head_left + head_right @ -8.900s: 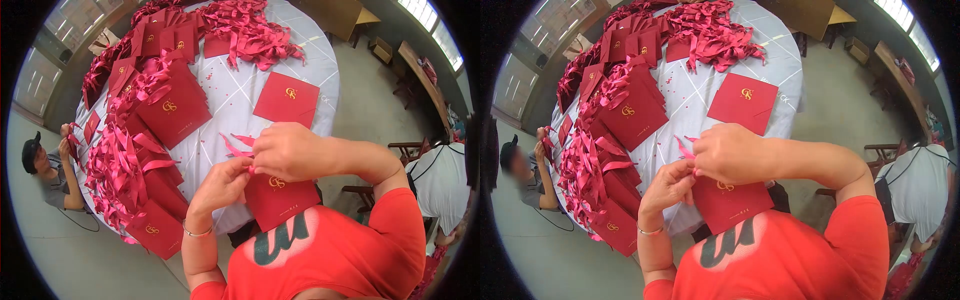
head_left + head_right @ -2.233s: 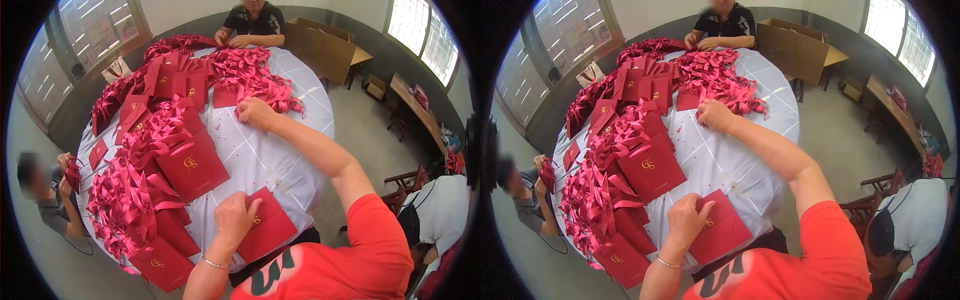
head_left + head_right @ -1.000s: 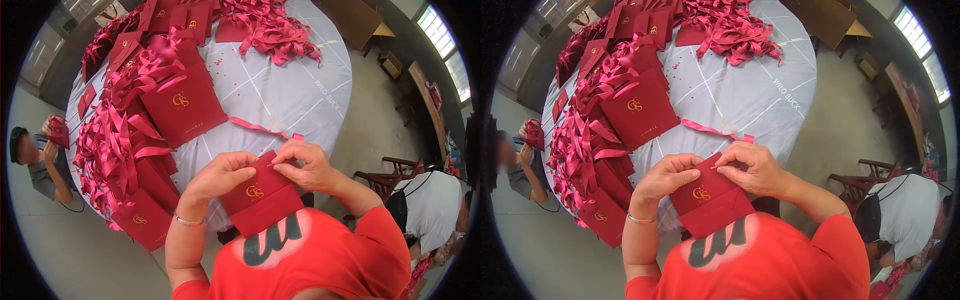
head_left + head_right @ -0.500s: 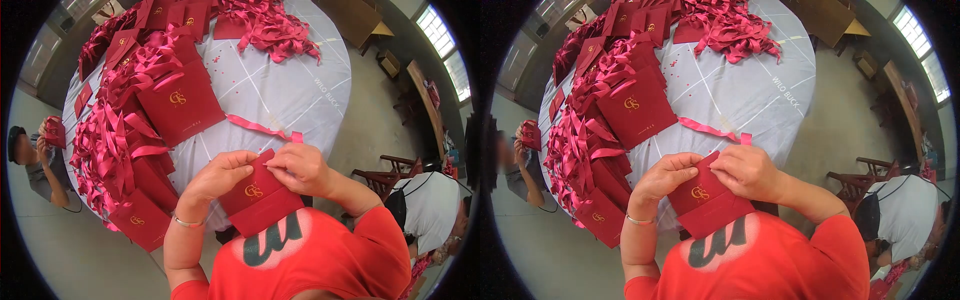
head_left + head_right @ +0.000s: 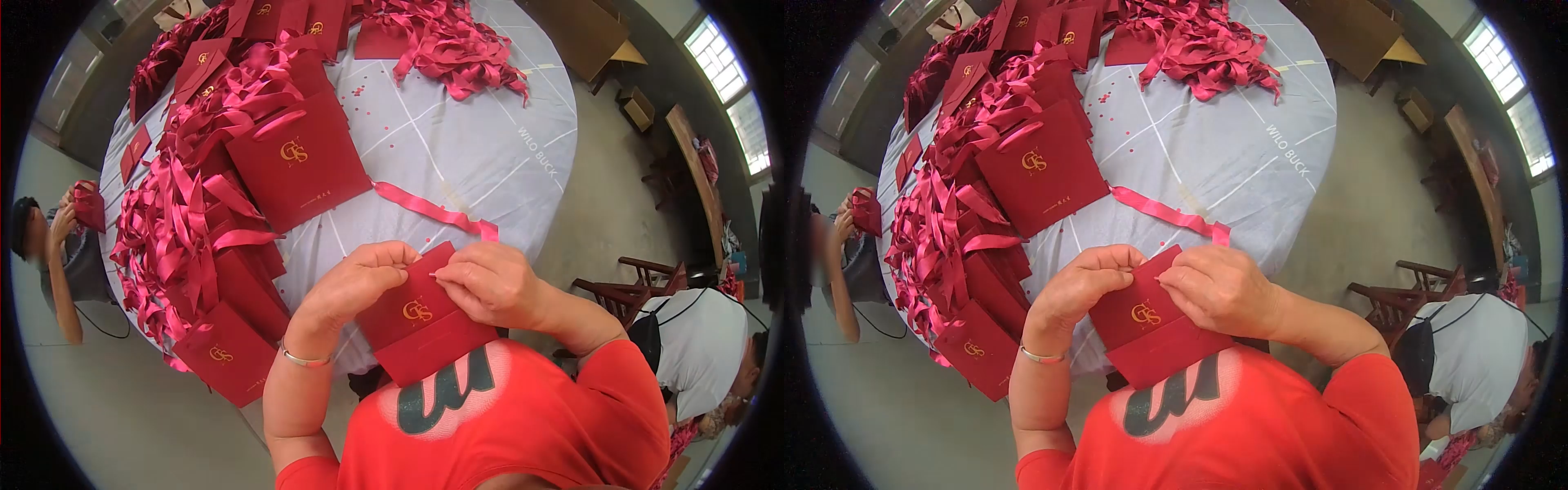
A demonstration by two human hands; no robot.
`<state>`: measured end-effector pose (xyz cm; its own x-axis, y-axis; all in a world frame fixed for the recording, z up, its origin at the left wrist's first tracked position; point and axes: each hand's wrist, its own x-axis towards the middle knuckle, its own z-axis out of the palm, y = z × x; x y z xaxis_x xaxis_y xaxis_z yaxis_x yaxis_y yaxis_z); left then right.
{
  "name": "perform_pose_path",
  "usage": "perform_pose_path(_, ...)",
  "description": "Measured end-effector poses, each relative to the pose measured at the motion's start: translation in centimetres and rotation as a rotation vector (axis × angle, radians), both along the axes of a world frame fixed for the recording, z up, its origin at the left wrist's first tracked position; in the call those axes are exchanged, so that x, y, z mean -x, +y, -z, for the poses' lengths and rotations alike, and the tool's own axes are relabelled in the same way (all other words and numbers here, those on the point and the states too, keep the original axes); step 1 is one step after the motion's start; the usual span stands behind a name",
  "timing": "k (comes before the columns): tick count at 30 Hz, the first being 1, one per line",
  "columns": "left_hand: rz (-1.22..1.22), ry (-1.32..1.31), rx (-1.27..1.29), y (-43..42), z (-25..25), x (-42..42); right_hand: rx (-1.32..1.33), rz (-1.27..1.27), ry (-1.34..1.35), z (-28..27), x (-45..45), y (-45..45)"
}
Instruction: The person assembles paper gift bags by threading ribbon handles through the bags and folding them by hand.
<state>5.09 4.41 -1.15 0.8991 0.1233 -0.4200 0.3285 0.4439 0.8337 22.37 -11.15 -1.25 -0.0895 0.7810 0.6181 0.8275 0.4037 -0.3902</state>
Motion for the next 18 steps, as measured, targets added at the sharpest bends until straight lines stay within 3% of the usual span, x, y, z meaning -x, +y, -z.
perform_pose_path(14,-0.015,0.008,-0.063,-0.8,-0.3,-0.3,0.095,0.042,-0.023,-0.9,0.4,0.3)
perform_pose_path(18,-0.017,0.0,-0.16,-1.1,0.4,-0.4,0.275,0.065,-0.203,-2.1,1.3,0.1)
